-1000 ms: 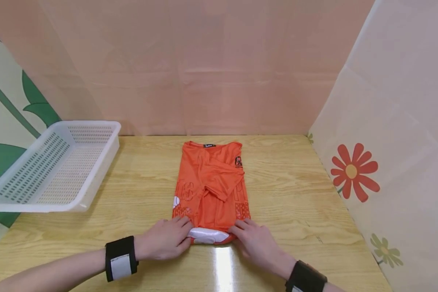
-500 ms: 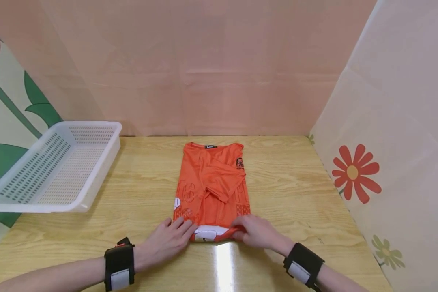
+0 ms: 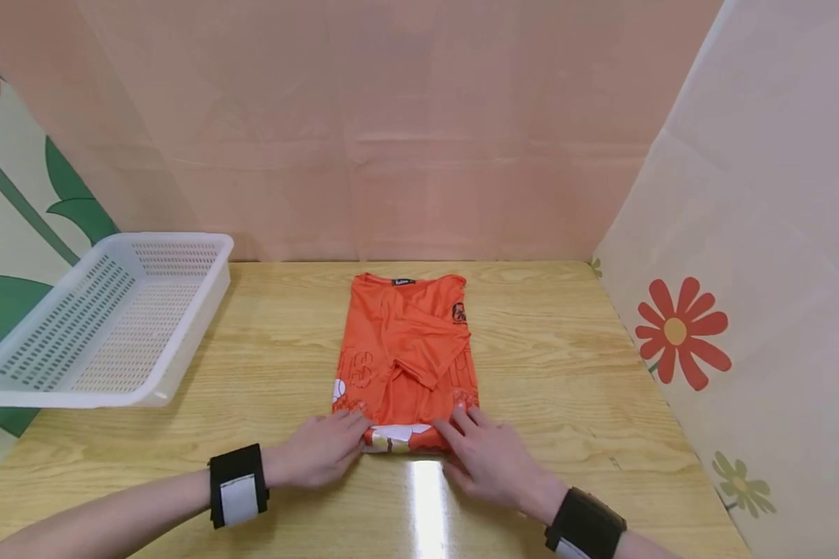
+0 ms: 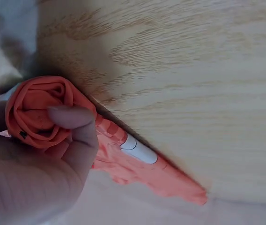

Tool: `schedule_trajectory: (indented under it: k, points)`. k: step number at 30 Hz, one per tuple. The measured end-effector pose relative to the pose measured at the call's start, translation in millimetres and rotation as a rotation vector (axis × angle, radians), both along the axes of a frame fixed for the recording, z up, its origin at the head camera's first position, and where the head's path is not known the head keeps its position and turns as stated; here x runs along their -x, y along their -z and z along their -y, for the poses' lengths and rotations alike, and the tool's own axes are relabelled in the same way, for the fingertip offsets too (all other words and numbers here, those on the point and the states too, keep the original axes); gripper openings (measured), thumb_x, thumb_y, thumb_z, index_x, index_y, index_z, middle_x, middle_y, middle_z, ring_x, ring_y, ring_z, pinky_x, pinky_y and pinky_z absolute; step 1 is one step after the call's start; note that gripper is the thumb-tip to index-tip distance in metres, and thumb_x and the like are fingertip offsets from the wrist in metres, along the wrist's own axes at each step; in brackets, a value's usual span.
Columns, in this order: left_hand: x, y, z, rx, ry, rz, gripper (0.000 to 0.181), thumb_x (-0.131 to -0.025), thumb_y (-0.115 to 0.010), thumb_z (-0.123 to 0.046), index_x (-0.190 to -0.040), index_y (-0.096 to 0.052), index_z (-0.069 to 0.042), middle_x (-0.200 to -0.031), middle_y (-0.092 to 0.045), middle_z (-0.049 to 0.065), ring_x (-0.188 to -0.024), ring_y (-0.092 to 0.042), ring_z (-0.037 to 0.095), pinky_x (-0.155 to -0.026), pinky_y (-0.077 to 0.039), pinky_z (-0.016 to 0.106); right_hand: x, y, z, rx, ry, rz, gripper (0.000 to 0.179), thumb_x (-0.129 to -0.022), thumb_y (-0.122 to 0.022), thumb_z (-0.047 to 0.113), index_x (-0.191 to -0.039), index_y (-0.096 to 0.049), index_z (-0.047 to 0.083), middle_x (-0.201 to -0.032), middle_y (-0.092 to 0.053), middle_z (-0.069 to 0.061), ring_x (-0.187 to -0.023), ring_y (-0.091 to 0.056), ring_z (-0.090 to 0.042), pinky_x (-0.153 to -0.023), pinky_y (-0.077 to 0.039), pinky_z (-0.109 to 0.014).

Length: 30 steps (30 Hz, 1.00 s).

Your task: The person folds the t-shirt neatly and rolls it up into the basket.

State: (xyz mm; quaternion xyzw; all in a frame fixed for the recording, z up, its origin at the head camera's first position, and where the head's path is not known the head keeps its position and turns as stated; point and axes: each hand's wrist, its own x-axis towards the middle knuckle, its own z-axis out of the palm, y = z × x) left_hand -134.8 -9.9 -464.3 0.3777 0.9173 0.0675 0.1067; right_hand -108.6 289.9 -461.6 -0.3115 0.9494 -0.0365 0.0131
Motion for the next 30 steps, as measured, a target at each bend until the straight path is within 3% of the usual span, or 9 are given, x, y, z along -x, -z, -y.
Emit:
schedule_trajectory:
  k: [4, 7, 12, 15, 17, 20, 22, 25, 30]
  points:
    - [9.3, 1.1, 0.4, -0.080, -0.038, 0.107, 0.024, -0.108, -0.045, -0.024, -0.121, -0.062, -0.013, -0.133, -0.068, 0.011, -0.117, -0.068, 0.026, -0.080, -0.061, 0.039, -6.6, 10.7, 2.7, -0.031, 0.000, -0.167, 0.052, -0.096, -0.073, 0.043, -0.141, -0.059, 0.021, -0.131, -0.065, -0.009, -0.115, -0.065, -0.027, -0.048, -0.045, -0.030]
    - [12.9, -0.4, -0.5, -0.115, -0.061, 0.167, 0.016, -0.107, -0.046, -0.023, -0.111, -0.060, -0.015, -0.112, -0.065, 0.005, -0.098, -0.063, 0.020, -0.063, -0.048, 0.030, -7.2, 18.3, 2.7, -0.036, -0.003, -0.270, 0.042, -0.096, -0.074, 0.036, -0.133, -0.062, 0.021, -0.122, -0.064, -0.004, -0.107, -0.062, -0.020, -0.046, -0.039, -0.025]
    - [11.6, -4.4, -1.6, -0.116, -0.083, 0.180, 0.017, -0.107, -0.047, -0.022, -0.111, -0.061, -0.014, -0.114, -0.063, 0.004, -0.105, -0.059, 0.021, -0.068, -0.049, 0.030, -6.6, 21.7, 1.2, -0.041, -0.035, -0.298, 0.032, -0.094, -0.073, 0.018, -0.126, -0.066, 0.017, -0.112, -0.063, -0.001, -0.102, -0.058, -0.019, -0.047, -0.043, -0.023]
    - [9.5, -1.1, -1.1, -0.073, -0.050, 0.054, 0.020, -0.107, -0.047, -0.025, -0.112, -0.062, -0.014, -0.113, -0.062, 0.004, -0.105, -0.058, 0.021, -0.068, -0.050, 0.032, -1.9, 20.4, 0.9, 0.040, -0.026, -0.228, 0.027, -0.095, -0.073, 0.017, -0.121, -0.068, 0.018, -0.109, -0.065, 0.002, -0.098, -0.061, -0.018, -0.053, -0.050, -0.026]
    - [7.1, 2.8, 0.3, -0.007, 0.001, -0.118, 0.025, -0.108, -0.047, -0.031, -0.117, -0.063, -0.015, -0.113, -0.062, 0.002, -0.103, -0.058, 0.020, -0.071, -0.051, 0.034, 3.6, 19.0, -0.2, 0.111, -0.030, -0.171, 0.023, -0.096, -0.073, 0.017, -0.119, -0.070, 0.018, -0.108, -0.068, 0.002, -0.097, -0.066, -0.019, -0.060, -0.056, -0.031]
    - [2.3, 9.7, 3.2, 0.116, 0.080, -0.431, 0.037, -0.106, -0.049, -0.045, -0.129, -0.062, -0.018, -0.117, -0.064, -0.002, -0.103, -0.061, 0.019, -0.079, -0.054, 0.039, 14.5, 14.4, -2.8, 0.180, -0.056, -0.054, 0.017, -0.099, -0.070, 0.017, -0.116, -0.071, 0.017, -0.103, -0.070, 0.003, -0.093, -0.071, -0.018, -0.071, -0.061, -0.036]
    - [0.1, 15.4, 5.1, 0.155, 0.107, -0.582, 0.044, -0.105, -0.051, -0.051, -0.135, -0.059, -0.020, -0.120, -0.065, -0.004, -0.103, -0.063, 0.018, -0.081, -0.055, 0.040, 22.2, 10.3, -4.7, 0.216, -0.080, 0.030, 0.012, -0.101, -0.067, 0.016, -0.112, -0.071, 0.016, -0.101, -0.070, 0.004, -0.092, -0.072, -0.017, -0.076, -0.061, -0.037]
    - [-0.8, 22.9, 6.1, 0.163, 0.108, -0.689, 0.041, -0.105, -0.054, -0.049, -0.134, -0.058, -0.021, -0.118, -0.065, -0.006, -0.102, -0.063, 0.015, -0.077, -0.057, 0.035, 33.9, 3.6, -6.8, 0.257, -0.093, 0.172, 0.004, -0.103, -0.064, 0.018, -0.104, -0.068, 0.018, -0.094, -0.067, 0.007, -0.085, -0.064, -0.007, -0.073, -0.054, -0.031]
    - [0.1, 29.7, 5.3, 0.149, 0.096, -0.755, 0.023, -0.105, -0.052, -0.033, -0.124, -0.057, -0.021, -0.111, -0.063, -0.006, -0.096, -0.061, 0.013, -0.068, -0.056, 0.029, 48.5, -3.2, -8.2, 0.286, -0.106, 0.328, 0.008, -0.104, -0.063, 0.020, -0.097, -0.066, 0.017, -0.091, -0.064, 0.007, -0.083, -0.052, -0.001, -0.072, -0.046, -0.026]
